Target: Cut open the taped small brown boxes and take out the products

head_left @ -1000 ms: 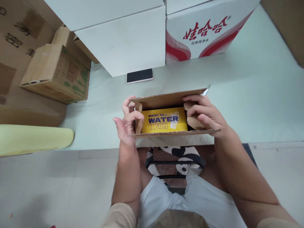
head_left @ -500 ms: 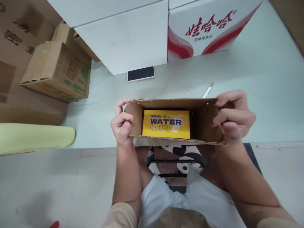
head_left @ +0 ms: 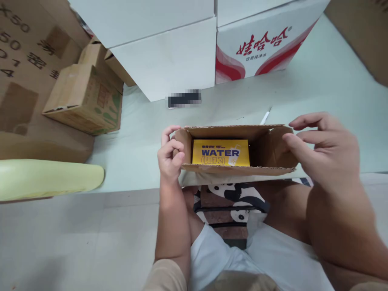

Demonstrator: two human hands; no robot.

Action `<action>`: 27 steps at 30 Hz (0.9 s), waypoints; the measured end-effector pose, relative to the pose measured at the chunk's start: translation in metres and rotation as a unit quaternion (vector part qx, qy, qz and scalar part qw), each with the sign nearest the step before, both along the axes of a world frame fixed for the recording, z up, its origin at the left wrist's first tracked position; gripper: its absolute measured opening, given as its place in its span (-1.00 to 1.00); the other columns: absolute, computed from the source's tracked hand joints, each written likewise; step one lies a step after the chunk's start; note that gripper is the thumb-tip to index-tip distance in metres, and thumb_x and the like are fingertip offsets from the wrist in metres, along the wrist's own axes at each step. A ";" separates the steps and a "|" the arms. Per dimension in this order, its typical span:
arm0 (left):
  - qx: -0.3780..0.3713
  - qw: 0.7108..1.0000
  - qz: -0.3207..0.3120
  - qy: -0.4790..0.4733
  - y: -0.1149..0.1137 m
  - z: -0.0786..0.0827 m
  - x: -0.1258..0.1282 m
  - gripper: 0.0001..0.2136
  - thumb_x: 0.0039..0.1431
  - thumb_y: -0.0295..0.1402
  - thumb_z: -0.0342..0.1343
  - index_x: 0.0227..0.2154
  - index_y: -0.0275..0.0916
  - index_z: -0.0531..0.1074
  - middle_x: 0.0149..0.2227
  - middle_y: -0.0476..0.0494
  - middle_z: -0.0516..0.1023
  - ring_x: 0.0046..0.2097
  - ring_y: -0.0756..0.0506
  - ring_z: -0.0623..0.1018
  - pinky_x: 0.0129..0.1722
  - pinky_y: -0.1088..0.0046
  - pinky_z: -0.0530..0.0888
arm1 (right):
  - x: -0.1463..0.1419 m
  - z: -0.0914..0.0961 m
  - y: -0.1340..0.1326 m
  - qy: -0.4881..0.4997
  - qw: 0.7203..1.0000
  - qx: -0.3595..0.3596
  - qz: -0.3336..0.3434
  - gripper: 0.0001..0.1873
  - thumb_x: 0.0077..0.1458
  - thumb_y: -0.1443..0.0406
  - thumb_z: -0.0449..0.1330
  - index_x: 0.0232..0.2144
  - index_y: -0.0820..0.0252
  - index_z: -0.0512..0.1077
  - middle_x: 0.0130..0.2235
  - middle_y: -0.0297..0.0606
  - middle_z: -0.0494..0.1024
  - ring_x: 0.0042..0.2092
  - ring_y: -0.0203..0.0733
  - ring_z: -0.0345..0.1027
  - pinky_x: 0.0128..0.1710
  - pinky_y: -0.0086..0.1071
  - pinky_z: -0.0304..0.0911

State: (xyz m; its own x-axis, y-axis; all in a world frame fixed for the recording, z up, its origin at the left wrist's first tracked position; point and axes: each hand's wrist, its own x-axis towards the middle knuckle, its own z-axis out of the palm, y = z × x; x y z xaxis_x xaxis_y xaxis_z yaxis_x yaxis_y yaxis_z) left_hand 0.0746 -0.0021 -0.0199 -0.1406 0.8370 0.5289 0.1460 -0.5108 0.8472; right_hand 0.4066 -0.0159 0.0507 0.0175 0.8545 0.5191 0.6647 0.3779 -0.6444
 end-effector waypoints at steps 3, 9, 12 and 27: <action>-0.003 1.000 -0.005 -0.009 0.001 0.000 0.002 -0.47 0.10 0.17 0.30 -0.59 -0.20 0.32 0.08 -0.19 0.49 0.05 -0.29 0.60 0.02 0.06 0.56 | 0.009 0.003 -0.001 -0.077 0.995 0.052 -0.038 -0.73 0.16 0.22 0.31 -0.58 0.06 0.52 -0.28 -0.21 0.61 -0.23 -0.07 0.51 -0.27 -0.15 0.29; -0.002 0.999 -0.044 -0.030 0.000 0.001 0.009 -0.50 0.15 0.13 0.28 -0.58 -0.18 0.34 0.05 -0.22 0.49 0.14 -0.34 0.59 0.02 0.03 0.59 | -0.012 0.053 -0.002 -0.205 0.955 0.142 0.162 -0.92 0.21 0.33 0.31 -0.32 0.03 0.50 -0.31 -0.27 0.63 -0.32 -0.18 0.48 -0.33 -0.26 0.30; 0.015 0.996 -0.051 -0.066 0.001 -0.001 0.014 -0.50 0.19 0.15 0.21 -0.57 -0.18 0.35 0.08 -0.21 0.48 0.15 -0.33 0.60 0.12 -0.02 0.58 | -0.048 0.077 -0.002 -0.206 0.923 0.070 0.318 -0.87 0.26 0.38 0.22 -0.29 0.01 0.49 -0.30 -0.34 0.63 -0.38 -0.29 0.48 -0.43 -0.37 0.32; 0.061 0.987 -0.046 -0.140 -0.009 0.002 0.014 -0.53 0.32 0.00 0.11 -0.60 -0.21 0.36 0.03 -0.20 0.45 0.04 -0.28 0.64 0.08 -0.03 0.62 | -0.078 0.054 -0.057 -0.321 0.892 0.019 0.317 -0.80 0.40 0.29 0.10 -0.20 0.09 0.54 -0.41 -0.29 0.65 -0.47 -0.17 0.50 -0.52 -0.30 0.29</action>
